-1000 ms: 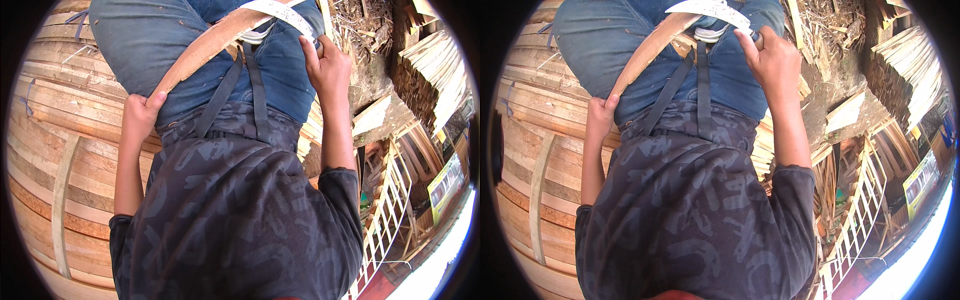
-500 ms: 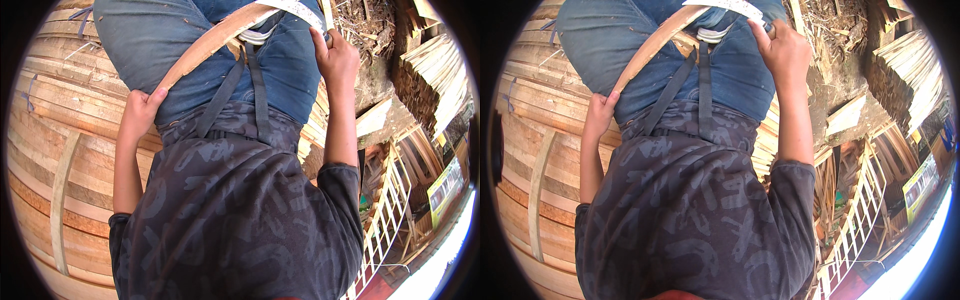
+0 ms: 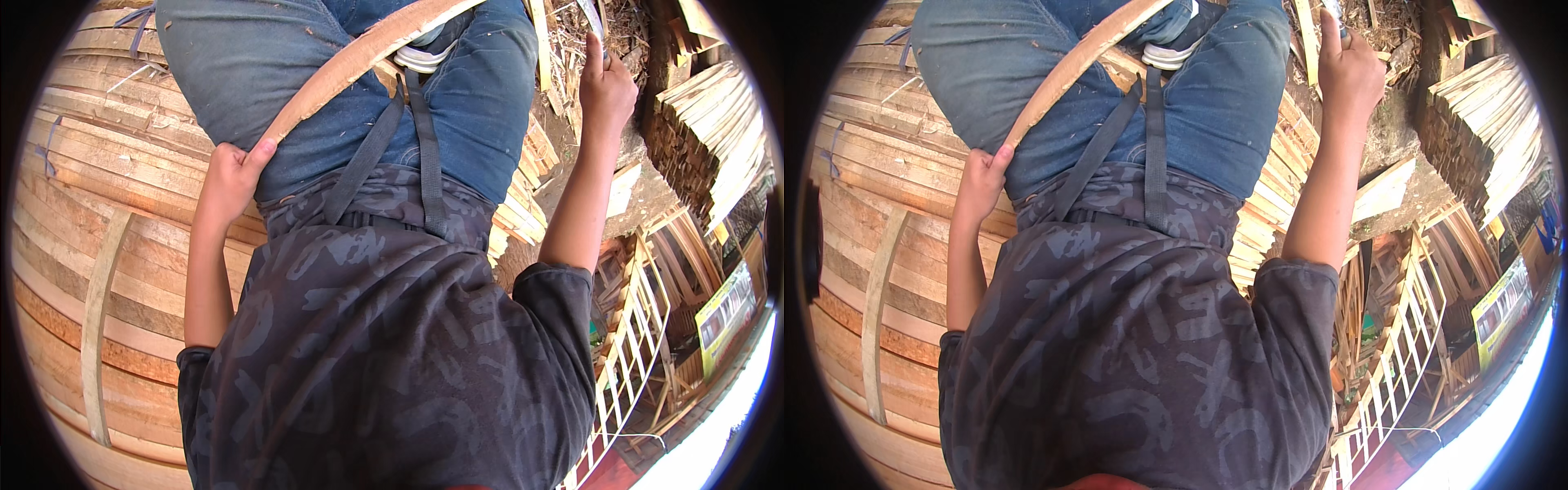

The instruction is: The person sits cross-legged on the ground and uses a curved knife to shave thin strips from a long wooden stick held against their lap. They repeatedly draw the blade along the stick to remove bark and smooth the surface, discarding the shavings onto the ground.

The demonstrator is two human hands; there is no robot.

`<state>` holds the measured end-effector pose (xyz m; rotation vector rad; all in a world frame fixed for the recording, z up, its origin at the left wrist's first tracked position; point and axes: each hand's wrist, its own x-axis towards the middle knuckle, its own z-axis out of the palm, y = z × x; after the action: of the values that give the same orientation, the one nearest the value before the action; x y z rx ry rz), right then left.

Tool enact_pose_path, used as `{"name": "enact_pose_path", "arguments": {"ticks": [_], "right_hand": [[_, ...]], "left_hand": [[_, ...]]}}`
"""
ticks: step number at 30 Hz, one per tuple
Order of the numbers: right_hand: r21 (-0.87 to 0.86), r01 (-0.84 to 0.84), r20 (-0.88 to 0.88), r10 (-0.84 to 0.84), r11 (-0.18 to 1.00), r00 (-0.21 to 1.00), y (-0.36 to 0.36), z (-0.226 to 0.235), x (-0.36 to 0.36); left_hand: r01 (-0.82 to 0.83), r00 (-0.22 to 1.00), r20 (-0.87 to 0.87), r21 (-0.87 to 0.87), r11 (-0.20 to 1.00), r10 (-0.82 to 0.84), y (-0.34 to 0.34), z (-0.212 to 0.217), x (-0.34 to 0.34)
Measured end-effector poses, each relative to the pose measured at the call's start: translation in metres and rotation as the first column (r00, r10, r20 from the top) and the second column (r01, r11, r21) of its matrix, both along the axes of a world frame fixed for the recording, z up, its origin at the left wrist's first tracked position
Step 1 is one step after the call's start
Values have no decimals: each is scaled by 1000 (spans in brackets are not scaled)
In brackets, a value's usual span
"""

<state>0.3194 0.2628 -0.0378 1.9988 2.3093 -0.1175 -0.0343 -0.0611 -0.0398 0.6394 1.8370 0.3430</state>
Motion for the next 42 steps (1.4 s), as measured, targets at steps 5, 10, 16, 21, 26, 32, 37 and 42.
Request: {"name": "enact_pose_path", "arguments": {"ticks": [5,10,16,21,26,32,37,42], "right_hand": [[60,21,-42,-18,998,999,0,1,16],[-146,-11,-340,-39,989,939,-47,-4,-5],[-86,-119,-613,41,989,789,-105,3,-45],[-60,-242,-635,150,968,758,-113,7,-54],[-67,-326,-629,213,943,747,-113,16,-58],[-99,-295,-609,177,950,773,-114,10,-54],[-177,-260,-641,89,949,762,-114,16,-59],[-163,-324,-627,156,932,764,-108,18,-59]], "left_hand": [[-10,1000,-22,-15,1000,10,-1,-1,1],[-2,994,-106,9,1000,3,-8,-1,9],[81,935,-347,3,997,-76,-1,7,22],[82,915,-395,-12,997,-80,-2,7,25],[88,902,-424,3,996,-78,-5,3,25],[98,881,-464,-11,995,-92,-1,7,27],[110,873,-476,-24,994,-108,-2,6,27],[84,893,-442,-11,996,-80,2,9,27]]}}
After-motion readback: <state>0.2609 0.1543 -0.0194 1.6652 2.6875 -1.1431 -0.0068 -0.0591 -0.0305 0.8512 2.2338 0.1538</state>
